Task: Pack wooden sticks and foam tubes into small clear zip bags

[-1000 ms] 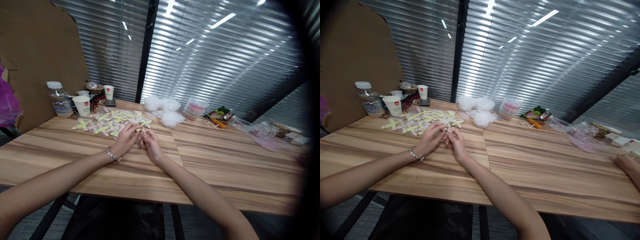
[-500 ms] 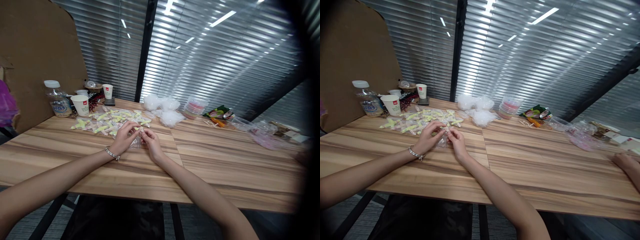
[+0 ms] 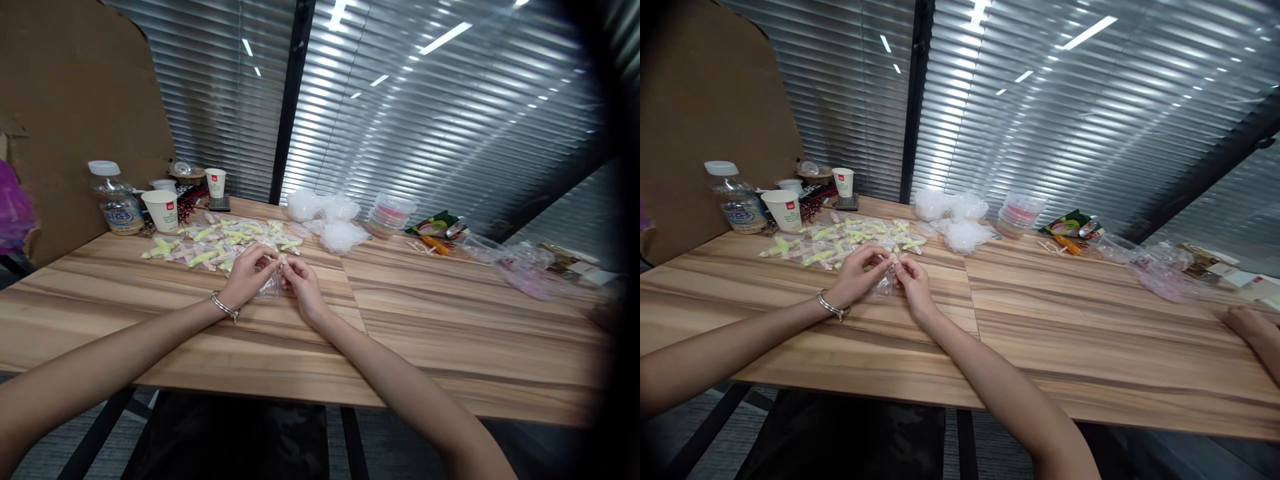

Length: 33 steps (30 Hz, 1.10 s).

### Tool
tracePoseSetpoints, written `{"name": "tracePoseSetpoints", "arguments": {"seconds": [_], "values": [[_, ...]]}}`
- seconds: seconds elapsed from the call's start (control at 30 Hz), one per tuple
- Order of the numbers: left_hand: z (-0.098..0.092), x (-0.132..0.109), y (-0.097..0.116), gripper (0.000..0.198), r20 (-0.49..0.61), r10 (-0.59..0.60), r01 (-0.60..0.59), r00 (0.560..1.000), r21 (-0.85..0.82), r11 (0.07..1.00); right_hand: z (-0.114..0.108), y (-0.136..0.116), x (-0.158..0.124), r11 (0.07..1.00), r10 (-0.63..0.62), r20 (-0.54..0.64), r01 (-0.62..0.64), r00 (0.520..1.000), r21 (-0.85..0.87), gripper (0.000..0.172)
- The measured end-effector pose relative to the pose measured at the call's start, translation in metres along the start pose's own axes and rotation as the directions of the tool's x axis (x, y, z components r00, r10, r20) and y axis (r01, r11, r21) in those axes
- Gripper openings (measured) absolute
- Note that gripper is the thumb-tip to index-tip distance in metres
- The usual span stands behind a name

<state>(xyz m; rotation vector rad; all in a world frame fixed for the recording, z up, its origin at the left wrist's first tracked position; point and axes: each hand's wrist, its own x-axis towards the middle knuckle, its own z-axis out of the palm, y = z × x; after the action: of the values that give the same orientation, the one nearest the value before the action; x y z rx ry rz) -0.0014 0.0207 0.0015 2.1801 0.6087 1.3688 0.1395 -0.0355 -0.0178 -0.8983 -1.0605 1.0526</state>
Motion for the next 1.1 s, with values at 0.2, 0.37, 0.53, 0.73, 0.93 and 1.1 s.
{"name": "tracePoseSetpoints", "arguments": {"seconds": [0.2, 0.37, 0.53, 0.73, 0.93, 1.1], "values": [[-0.001, 0.0, 0.003, 0.015, 0.016, -0.012, 0.012, 1.0, 0.025, 1.0, 0.001, -0.001, -0.001, 1.0, 0.018, -0.012, -0.018, 1.0, -0.005, 0.024], [-0.002, 0.001, 0.006, 0.014, 0.026, -0.02, 0.018, 0.999, 0.061, 0.998, 0.002, -0.003, -0.002, 0.999, 0.015, -0.026, -0.016, 1.0, -0.036, 0.026], [-0.001, 0.002, 0.004, 0.016, 0.051, -0.054, 0.051, 0.997, 0.073, 0.996, 0.001, -0.002, -0.001, 0.987, -0.086, -0.045, 0.079, 0.995, -0.136, 0.02], [0.003, -0.002, 0.007, 0.038, 0.183, -0.079, 0.059, 0.98, 0.113, 0.992, -0.005, 0.005, 0.005, 0.997, -0.008, -0.185, 0.021, 0.983, 0.069, 0.019], [0.006, -0.01, 0.013, 0.06, 0.383, -0.075, -0.038, 0.921, 0.28, 0.959, -0.004, 0.005, 0.005, 0.993, 0.052, -0.21, -0.029, 0.976, 0.11, 0.018], [0.006, -0.012, 0.01, 0.068, 0.446, -0.088, -0.07, 0.891, 0.326, 0.943, -0.003, 0.005, 0.005, 0.993, 0.017, -0.203, 0.008, 0.979, 0.121, 0.017]]}}
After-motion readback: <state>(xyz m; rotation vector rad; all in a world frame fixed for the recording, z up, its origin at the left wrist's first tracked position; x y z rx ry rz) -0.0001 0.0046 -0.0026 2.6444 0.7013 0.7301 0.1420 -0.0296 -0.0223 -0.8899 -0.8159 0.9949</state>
